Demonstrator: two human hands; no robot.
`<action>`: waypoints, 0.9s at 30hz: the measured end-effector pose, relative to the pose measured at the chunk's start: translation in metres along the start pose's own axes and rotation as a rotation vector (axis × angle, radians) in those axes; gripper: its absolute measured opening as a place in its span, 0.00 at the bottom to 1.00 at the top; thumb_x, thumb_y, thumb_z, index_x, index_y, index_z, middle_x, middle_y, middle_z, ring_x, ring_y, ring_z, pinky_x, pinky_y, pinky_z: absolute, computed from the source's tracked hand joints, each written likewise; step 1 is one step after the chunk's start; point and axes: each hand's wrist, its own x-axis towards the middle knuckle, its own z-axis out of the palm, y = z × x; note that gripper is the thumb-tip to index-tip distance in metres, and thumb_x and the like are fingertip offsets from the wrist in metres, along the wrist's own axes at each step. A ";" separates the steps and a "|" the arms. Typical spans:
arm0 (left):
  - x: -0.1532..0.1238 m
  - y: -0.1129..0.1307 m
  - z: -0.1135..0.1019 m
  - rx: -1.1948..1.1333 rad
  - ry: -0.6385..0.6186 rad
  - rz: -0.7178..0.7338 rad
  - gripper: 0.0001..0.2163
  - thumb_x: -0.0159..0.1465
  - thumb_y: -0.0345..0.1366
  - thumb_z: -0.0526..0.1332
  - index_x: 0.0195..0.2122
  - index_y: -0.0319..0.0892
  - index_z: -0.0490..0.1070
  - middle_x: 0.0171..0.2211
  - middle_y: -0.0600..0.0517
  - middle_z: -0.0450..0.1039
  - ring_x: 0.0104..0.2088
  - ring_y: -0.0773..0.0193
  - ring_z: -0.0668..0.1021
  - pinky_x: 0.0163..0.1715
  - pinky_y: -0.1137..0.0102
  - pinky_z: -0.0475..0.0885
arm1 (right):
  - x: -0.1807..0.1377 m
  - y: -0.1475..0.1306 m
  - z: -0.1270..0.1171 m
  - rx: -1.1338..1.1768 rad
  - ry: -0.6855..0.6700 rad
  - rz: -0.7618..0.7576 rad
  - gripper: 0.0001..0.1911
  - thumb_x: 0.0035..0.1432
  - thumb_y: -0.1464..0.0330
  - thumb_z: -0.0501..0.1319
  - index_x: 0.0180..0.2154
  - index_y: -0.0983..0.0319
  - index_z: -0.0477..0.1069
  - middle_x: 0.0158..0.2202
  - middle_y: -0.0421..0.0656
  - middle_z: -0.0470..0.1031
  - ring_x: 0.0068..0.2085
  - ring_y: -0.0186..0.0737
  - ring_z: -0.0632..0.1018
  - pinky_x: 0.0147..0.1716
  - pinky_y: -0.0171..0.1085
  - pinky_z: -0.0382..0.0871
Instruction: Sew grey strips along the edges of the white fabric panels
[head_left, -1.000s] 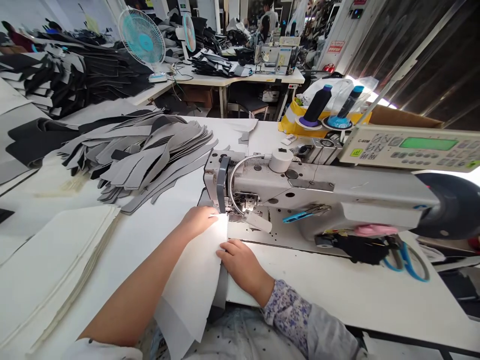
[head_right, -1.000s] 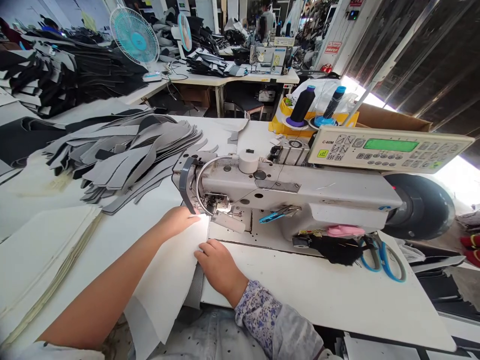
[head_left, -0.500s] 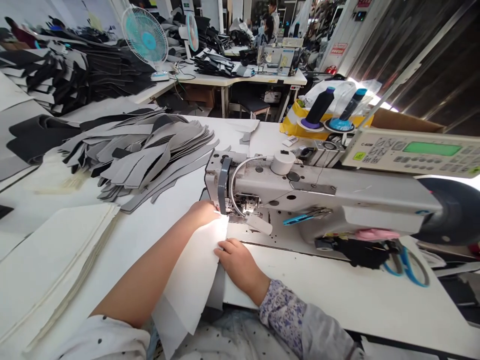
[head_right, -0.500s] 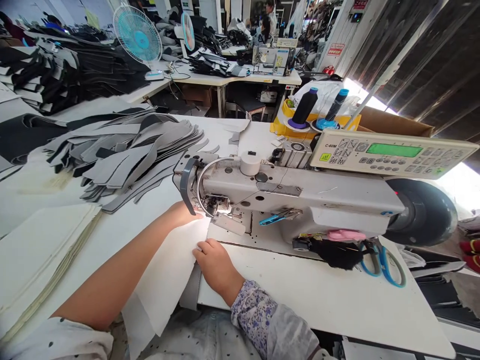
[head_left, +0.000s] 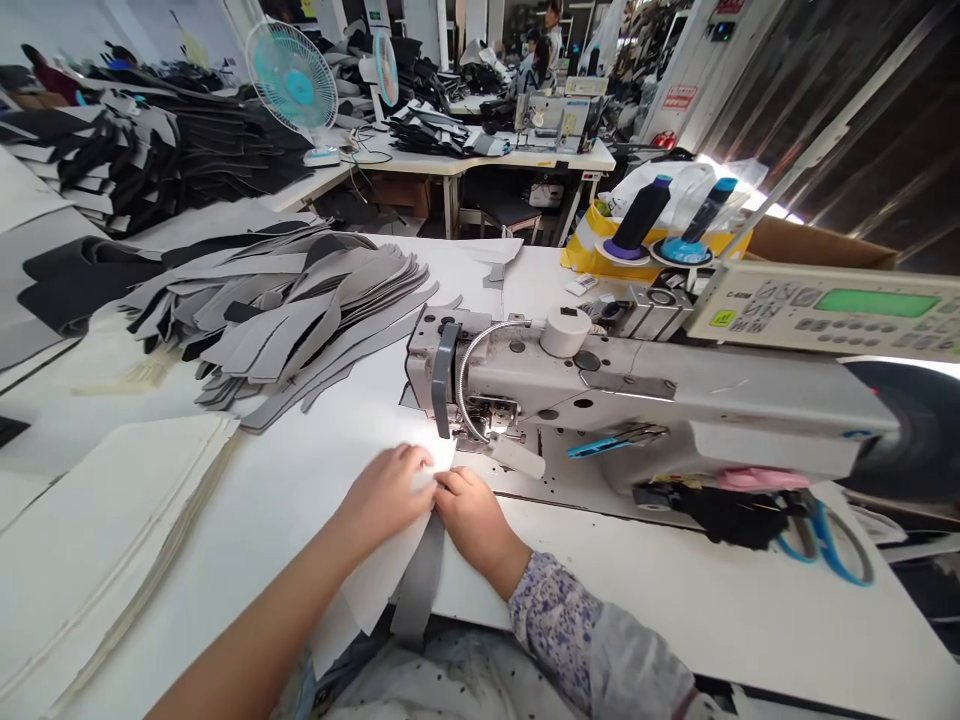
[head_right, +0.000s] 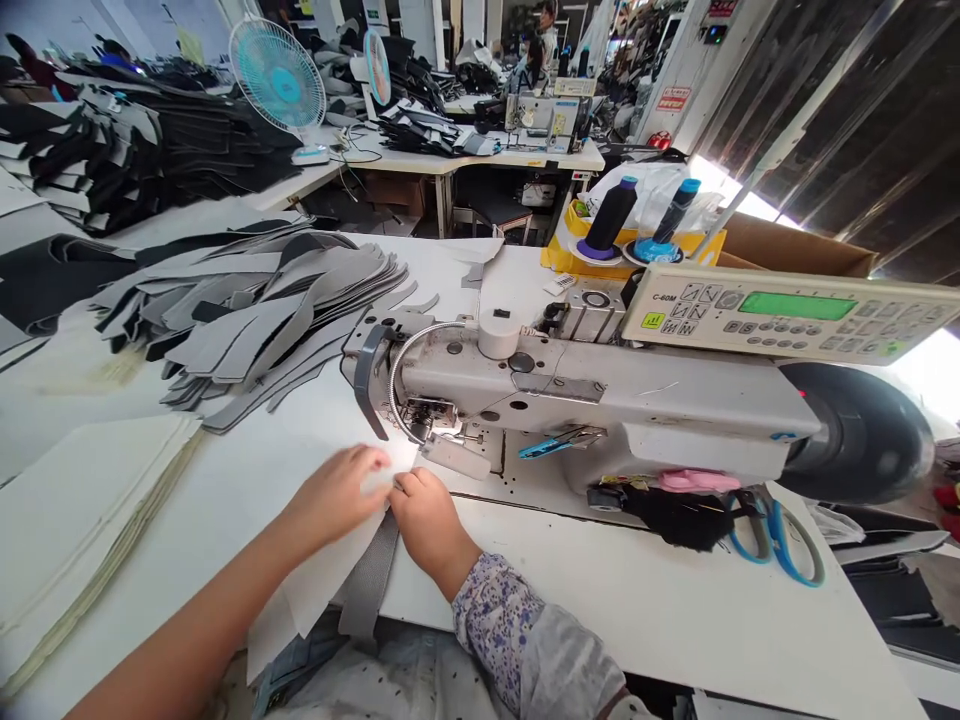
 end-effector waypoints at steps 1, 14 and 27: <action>-0.015 0.001 0.002 -0.027 -0.056 -0.015 0.10 0.59 0.38 0.57 0.43 0.46 0.69 0.45 0.47 0.73 0.45 0.56 0.74 0.43 0.65 0.69 | 0.001 0.001 0.000 0.004 0.000 -0.001 0.07 0.61 0.75 0.62 0.41 0.62 0.75 0.44 0.48 0.75 0.43 0.44 0.73 0.45 0.40 0.71; -0.030 0.016 0.004 0.178 -0.292 -0.065 0.15 0.67 0.33 0.45 0.35 0.43 0.72 0.35 0.47 0.76 0.36 0.57 0.77 0.32 0.65 0.64 | -0.003 0.004 0.005 -0.006 0.060 -0.014 0.09 0.64 0.74 0.60 0.46 0.62 0.73 0.51 0.49 0.73 0.55 0.47 0.71 0.55 0.47 0.68; -0.020 0.020 -0.002 0.175 -0.330 -0.063 0.11 0.61 0.27 0.51 0.35 0.44 0.72 0.37 0.49 0.76 0.38 0.60 0.77 0.35 0.69 0.66 | -0.050 -0.043 -0.021 0.051 -0.084 -0.146 0.14 0.59 0.65 0.67 0.46 0.62 0.72 0.49 0.48 0.72 0.55 0.51 0.69 0.56 0.48 0.67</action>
